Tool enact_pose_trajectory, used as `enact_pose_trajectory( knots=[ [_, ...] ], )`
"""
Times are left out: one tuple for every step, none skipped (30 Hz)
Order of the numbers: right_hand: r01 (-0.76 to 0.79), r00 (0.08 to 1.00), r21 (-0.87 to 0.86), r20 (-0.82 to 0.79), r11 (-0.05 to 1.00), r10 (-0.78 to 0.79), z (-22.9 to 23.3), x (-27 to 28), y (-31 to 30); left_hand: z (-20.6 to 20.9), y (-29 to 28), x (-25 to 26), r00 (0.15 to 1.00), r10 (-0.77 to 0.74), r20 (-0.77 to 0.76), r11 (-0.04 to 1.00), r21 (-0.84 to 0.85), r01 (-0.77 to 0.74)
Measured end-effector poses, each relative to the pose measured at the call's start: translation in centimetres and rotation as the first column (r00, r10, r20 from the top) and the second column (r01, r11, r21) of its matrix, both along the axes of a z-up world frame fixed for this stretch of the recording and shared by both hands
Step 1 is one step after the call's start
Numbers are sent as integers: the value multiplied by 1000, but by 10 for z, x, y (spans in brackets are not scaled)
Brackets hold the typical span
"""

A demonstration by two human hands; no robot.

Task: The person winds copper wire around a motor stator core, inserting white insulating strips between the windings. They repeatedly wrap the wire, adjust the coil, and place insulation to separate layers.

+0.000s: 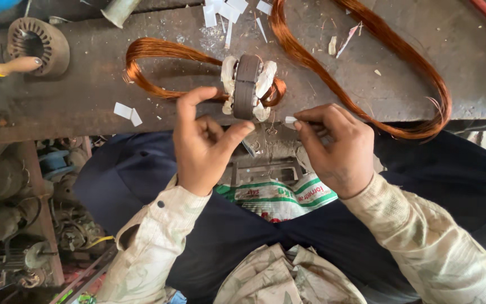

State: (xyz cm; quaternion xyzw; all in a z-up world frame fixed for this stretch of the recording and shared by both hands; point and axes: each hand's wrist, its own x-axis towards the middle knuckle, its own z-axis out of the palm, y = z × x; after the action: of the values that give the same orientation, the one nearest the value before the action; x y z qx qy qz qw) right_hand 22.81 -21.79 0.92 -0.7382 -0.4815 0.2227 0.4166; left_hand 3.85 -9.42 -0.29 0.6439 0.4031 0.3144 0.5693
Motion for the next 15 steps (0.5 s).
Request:
enact_pose_trajectory(
  knots=[
    [-1, 1000, 17, 24, 1000, 1, -2, -1, 2, 1, 2, 2, 998, -17, -54, 1000, 23, 18],
    [-5, 999, 33, 45, 999, 3, -5, -2, 4, 0, 4, 4, 993, -31, -111, 998, 44, 36],
    [-10, 998, 42, 66, 999, 7, -9, -2, 5, -2, 6, 5, 985, -43, -168, 996, 64, 54],
    [-13, 996, 52, 87, 999, 8, -14, -3, 9, -4, 7, 5, 980, -55, -189, 989, 122, 79],
    [-16, 994, 62, 107, 998, 10, -18, -5, 10, -7, 8, 5, 975, -67, -211, 978, 177, 105],
    [-13, 994, 72, 107, 997, 5, -22, -8, 10, -10, 8, 5, 969, -82, -231, 963, 230, 137],
    [-9, 994, 82, 106, 997, 0, -26, -12, 11, -11, 8, 2, 964, -112, -242, 953, 249, 173],
    [-4, 994, 92, 110, 996, -6, -28, -14, 10, -11, 10, -3, 958, -143, -249, 940, 268, 210],
    [10, 995, 114, 95, 993, -21, -30, -17, 9, -11, 12, -6, 951, -174, -256, 926, 286, 246],
    [24, 996, 136, 77, 990, -35, -30, -24, 7, -12, 12, -8, 946, -185, -266, 954, 184, 238],
    [39, 997, 158, 59, 987, -49, -31, -28, 7, -11, 13, -11, 941, -199, -275, 970, 79, 228],
    [35, 996, 185, 79, 982, -50, -33, -30, 8, -11, 12, -14, 935, -213, -284, 977, -31, 213],
    [30, 994, 211, 98, 977, -51, -34, -32, 8, -11, 12, -16, 935, -223, -274, 975, -55, 216],
    [25, 991, 240, 120, 971, -55, -34, -34, 10, -12, 12, -18, 936, -233, -262, 972, -77, 221],
    [31, 983, 244, 168, 969, -74, -35, -34, 12, -12, 13, -19, 937, -243, -251, 969, -98, 225]
  ],
)
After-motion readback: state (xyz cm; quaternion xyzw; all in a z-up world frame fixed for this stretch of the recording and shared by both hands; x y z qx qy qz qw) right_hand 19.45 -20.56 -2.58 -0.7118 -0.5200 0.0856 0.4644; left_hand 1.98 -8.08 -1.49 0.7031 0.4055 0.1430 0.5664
